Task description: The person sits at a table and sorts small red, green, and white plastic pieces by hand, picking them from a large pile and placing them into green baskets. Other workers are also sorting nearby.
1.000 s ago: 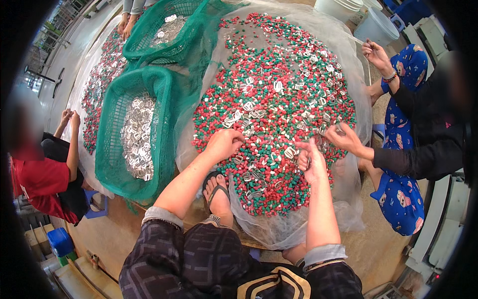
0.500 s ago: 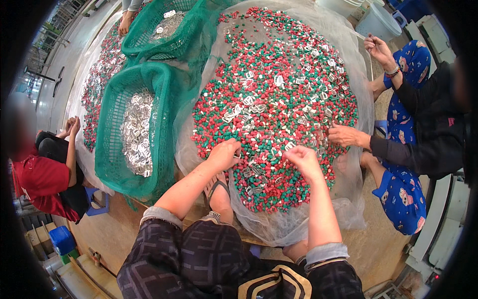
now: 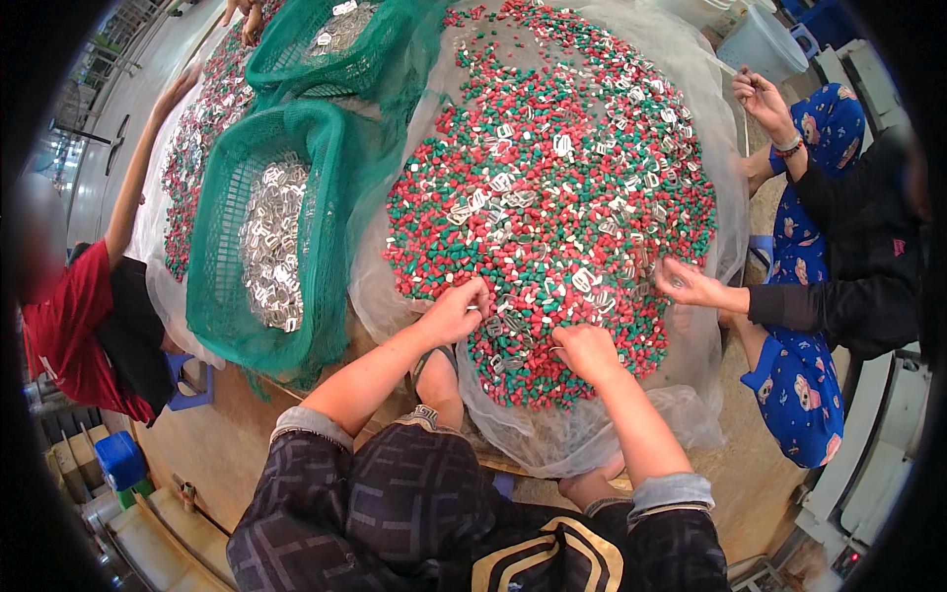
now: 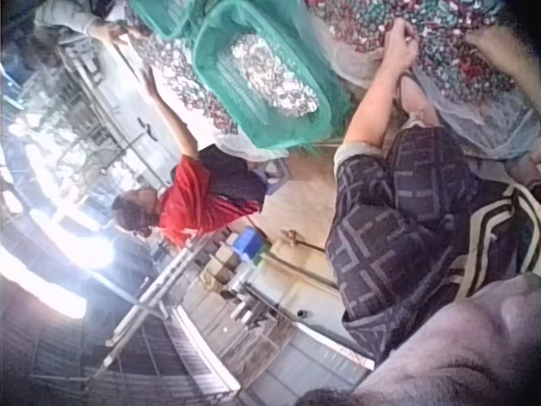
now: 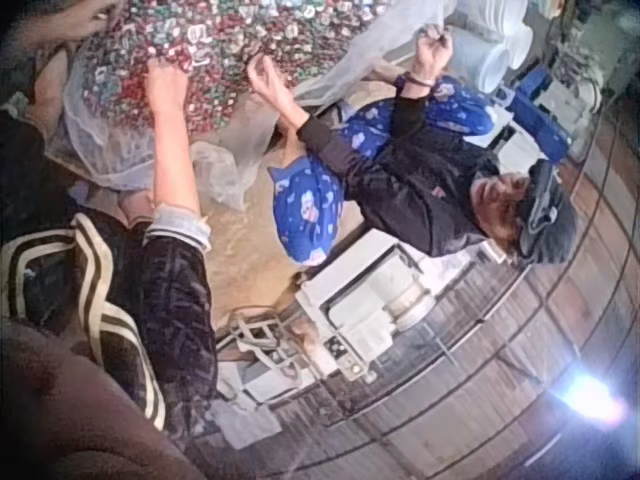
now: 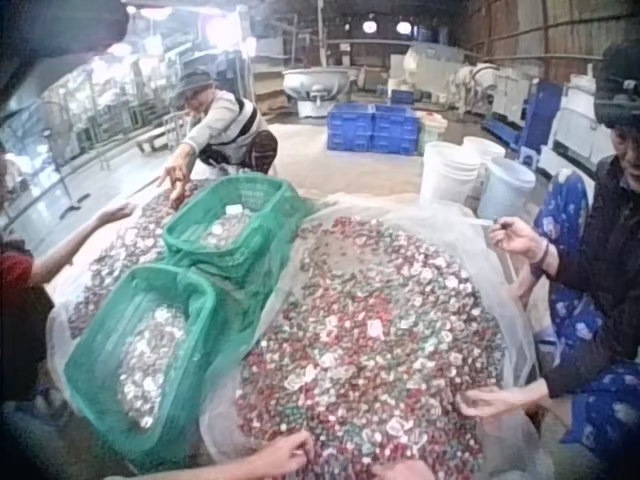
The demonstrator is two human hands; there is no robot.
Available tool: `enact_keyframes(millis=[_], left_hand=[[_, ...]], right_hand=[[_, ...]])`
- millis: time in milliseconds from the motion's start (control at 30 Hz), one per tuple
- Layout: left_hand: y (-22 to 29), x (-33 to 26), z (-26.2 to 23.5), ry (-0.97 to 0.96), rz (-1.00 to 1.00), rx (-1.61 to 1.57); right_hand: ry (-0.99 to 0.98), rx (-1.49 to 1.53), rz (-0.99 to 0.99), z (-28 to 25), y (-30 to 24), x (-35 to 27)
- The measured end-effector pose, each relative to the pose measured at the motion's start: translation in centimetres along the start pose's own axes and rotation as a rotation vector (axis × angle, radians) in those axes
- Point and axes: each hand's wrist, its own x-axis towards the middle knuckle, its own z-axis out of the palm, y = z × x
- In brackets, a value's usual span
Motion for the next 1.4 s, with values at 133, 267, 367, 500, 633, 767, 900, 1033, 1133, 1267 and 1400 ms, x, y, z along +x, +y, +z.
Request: enact_keyframes(millis=[133,267,367,500,633,767,900,1033,1133,1267,1400], left_hand=[[2.2,-0.4,1.0,-0.21,-0.101,0.476],[2.3,-0.8,1.5,-0.206,0.035,0.682],[1.4,-1.0,1.4,-0.198,0.079,0.806],[0.6,-1.0,1.0,-0.15,0.091,0.732],[-0.6,-0.6,0.3,-0.106,-0.017,0.463],[-1.0,0.0,1.5,0.063,-0.034,0.151],[2.2,0.3,3.5,-0.019,-0.049,0.61],[0.9,0.4,3.9,-0.013,0.094,0.738],[0.9,1.0,2.9,-0.17,-0.158,0.425],[1.2,1.1,1.8,-0.228,-0.239,0.049],[2.0,1.0,1.7,-0.212,-0.358,-0.149]], right_hand=[[-0.001,0.418,0.142,-0.1,0.2,0.5],[-0.191,1.457,0.398,0.0,-0.2,1.0],[-0.223,1.613,0.476,-0.6,-1.3,0.9],[-0.134,1.42,0.43,1.3,-1.2,0.7],[0.049,0.71,0.425,2.9,-2.2,1.2],[0.12,0.359,0.535,1.7,-4.9,1.4],[0.165,0.184,0.488,2.8,-4.9,1.1],[0.17,0.252,0.566,2.1,-5.0,1.5],[0.235,0.39,0.612,0.8,-4.7,1.9],[0.28,0.821,0.433,1.6,-2.8,2.5],[0.085,1.089,0.359,1.3,-2.4,3.1]])
